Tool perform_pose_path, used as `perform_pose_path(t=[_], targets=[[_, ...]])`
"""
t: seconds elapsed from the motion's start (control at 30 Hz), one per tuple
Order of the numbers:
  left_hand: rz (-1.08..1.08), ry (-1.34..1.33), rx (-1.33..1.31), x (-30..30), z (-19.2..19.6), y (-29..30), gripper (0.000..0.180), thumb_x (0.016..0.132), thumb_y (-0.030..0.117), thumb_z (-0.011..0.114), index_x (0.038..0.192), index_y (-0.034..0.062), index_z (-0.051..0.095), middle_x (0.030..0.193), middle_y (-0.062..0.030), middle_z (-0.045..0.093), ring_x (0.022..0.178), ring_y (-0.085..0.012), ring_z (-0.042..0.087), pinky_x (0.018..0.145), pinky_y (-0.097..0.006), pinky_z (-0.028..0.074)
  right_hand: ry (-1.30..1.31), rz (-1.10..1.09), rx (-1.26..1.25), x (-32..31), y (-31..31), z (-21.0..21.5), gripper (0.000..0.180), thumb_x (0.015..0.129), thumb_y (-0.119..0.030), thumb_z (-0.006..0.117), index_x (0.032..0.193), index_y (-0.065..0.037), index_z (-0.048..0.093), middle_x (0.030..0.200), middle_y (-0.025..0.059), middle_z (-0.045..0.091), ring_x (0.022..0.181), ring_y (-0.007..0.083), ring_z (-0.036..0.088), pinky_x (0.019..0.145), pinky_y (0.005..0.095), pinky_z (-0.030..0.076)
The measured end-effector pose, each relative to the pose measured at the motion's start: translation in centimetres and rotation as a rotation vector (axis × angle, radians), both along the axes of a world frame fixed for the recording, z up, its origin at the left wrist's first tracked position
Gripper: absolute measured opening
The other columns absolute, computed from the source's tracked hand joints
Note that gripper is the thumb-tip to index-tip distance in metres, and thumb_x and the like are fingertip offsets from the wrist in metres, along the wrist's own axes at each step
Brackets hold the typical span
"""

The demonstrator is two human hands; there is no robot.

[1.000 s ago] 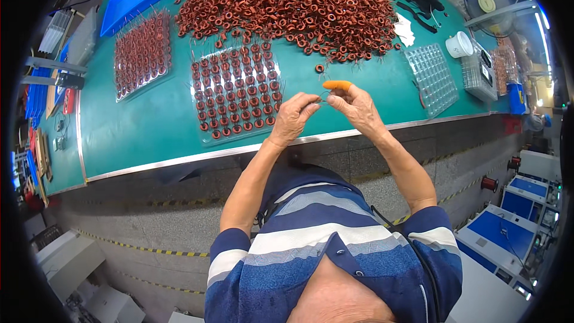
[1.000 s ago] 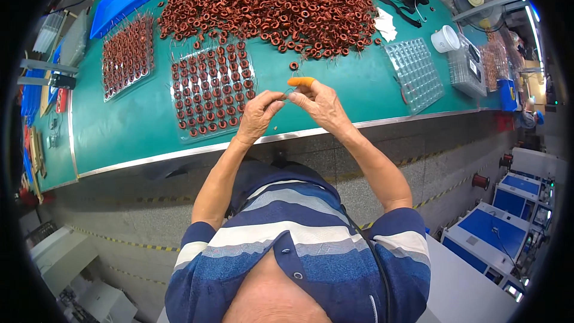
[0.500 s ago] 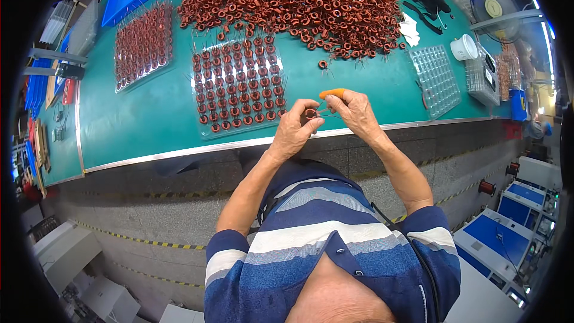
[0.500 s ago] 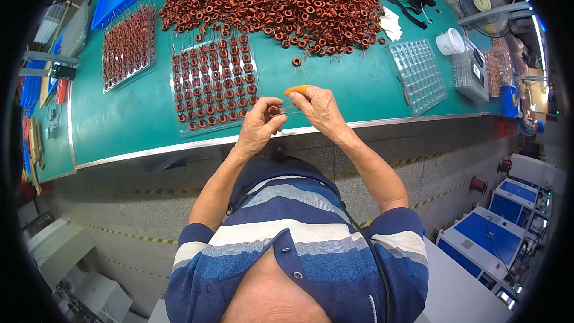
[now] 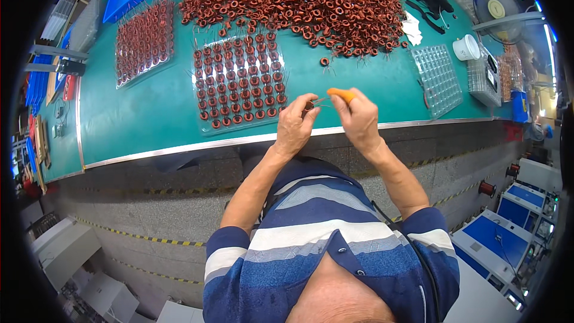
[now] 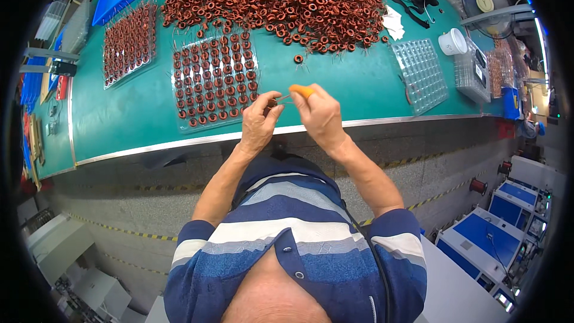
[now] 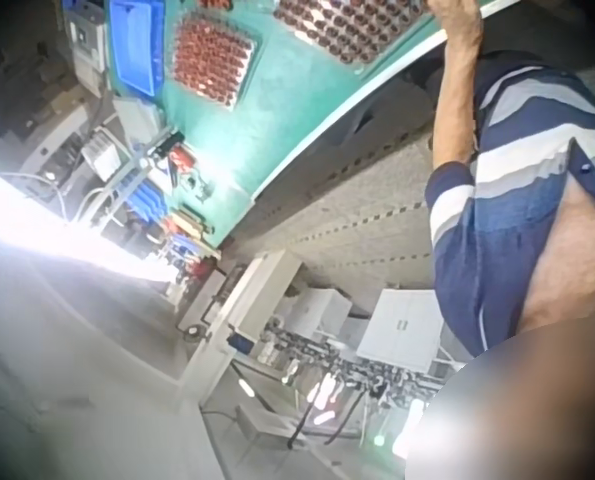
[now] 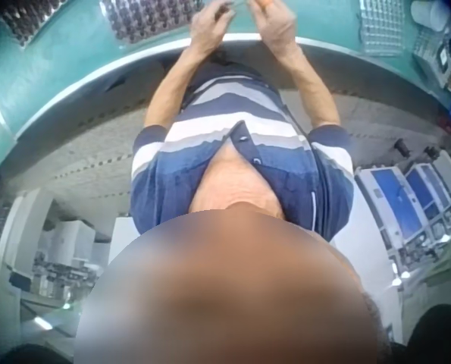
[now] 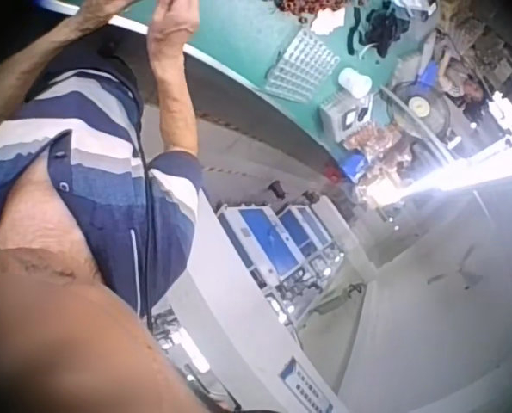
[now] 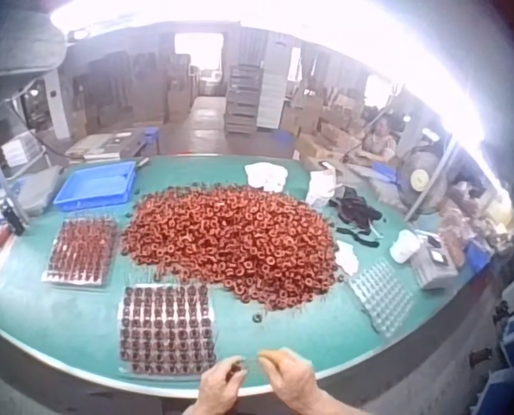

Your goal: Sorting and placing small red gaskets into a plastic tray.

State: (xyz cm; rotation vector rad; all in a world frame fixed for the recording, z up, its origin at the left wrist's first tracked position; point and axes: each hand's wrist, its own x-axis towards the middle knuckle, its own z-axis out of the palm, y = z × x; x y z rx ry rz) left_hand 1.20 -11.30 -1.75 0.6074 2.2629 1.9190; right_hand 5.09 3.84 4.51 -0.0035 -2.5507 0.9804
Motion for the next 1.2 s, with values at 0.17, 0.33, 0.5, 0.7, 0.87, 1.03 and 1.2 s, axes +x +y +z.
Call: perform_pose_path(t=[0.17, 0.33, 0.5, 0.7, 0.87, 1.03, 1.2], targets=[[-0.003, 0.104, -0.035, -0.3, 0.1, 0.4, 0.023, 0.085, 0.008, 0.064, 0.107, 0.0012, 0.060, 0.081, -0.0117, 0.064, 0.069, -0.0195, 0.062, 0.063, -0.030, 0.049, -0.043, 0.006, -0.125, 0.2, -0.6, -0.6, 0.014, 0.087, -0.015, 0.065, 0.089, -0.001, 0.067, 0.069, 0.0131, 0.056, 0.055, 0.0274, 0.056, 0.049, 0.0360, 0.044], [-0.007, -0.009, -0.025, -1.2, 0.3, 0.1, 0.022, 0.087, 0.010, 0.062, 0.108, 0.0029, 0.059, 0.081, -0.0094, 0.063, 0.066, -0.0160, 0.060, 0.060, -0.028, 0.049, -0.063, 0.039, -0.127, 0.3, -1.3, 0.0, 0.012, 0.087, -0.012, 0.065, 0.092, -0.002, 0.068, 0.072, 0.0120, 0.058, 0.055, 0.0249, 0.055, 0.050, 0.0339, 0.044], [-0.211, -0.342, 0.124, -1.4, 0.3, -1.5, 0.020, 0.092, 0.015, 0.059, 0.107, 0.0022, 0.057, 0.074, -0.0027, 0.056, 0.063, -0.0089, 0.051, 0.056, -0.025, 0.042, -0.087, 0.072, -0.190, 0.2, -0.4, 0.0, 0.015, 0.086, -0.013, 0.066, 0.096, -0.002, 0.069, 0.077, 0.0090, 0.059, 0.061, 0.0205, 0.056, 0.054, 0.0304, 0.044], [-0.262, -0.472, 0.318, -1.5, 0.9, -2.1, 0.017, 0.097, 0.017, 0.052, 0.105, 0.0026, 0.055, 0.068, 0.0013, 0.049, 0.058, -0.0052, 0.046, 0.051, -0.021, 0.037, -0.100, 0.063, -0.306, -0.2, -0.5, 0.4, 0.016, 0.088, -0.015, 0.065, 0.096, -0.002, 0.070, 0.084, 0.0061, 0.061, 0.074, 0.0157, 0.058, 0.064, 0.0287, 0.046], [-0.218, -0.583, 0.546, 0.0, 2.7, -1.6, 0.012, 0.098, 0.013, 0.048, 0.105, 0.0032, 0.049, 0.071, 0.0004, 0.047, 0.058, -0.0063, 0.046, 0.049, -0.020, 0.037, -0.438, 0.019, -1.098, -1.1, 0.5, -1.7, 0.026, 0.093, -0.024, 0.060, 0.096, 0.000, 0.070, 0.092, 0.0024, 0.066, 0.080, 0.0105, 0.057, 0.071, 0.0252, 0.046], [-0.267, -0.539, 0.405, -0.5, 2.0, -2.6, 0.020, 0.096, 0.013, 0.051, 0.114, 0.0028, 0.047, 0.073, -0.0008, 0.049, 0.060, -0.0075, 0.048, 0.053, -0.022, 0.041, -0.404, -0.007, -1.000, -1.2, -0.2, -2.3, 0.033, 0.094, -0.030, 0.058, 0.107, -0.001, 0.066, 0.094, 0.0052, 0.066, 0.083, 0.0104, 0.059, 0.073, 0.0240, 0.047], [-0.266, -0.530, 0.326, -0.7, 2.2, -3.3, 0.023, 0.097, 0.014, 0.053, 0.115, 0.0025, 0.047, 0.075, -0.0016, 0.052, 0.063, -0.0080, 0.051, 0.056, -0.022, 0.043, -0.463, 0.113, -0.893, 0.5, 0.7, -3.5, 0.040, 0.095, -0.033, 0.057, 0.115, 0.000, 0.062, 0.096, 0.0069, 0.066, 0.081, 0.0104, 0.061, 0.071, 0.0239, 0.048]])
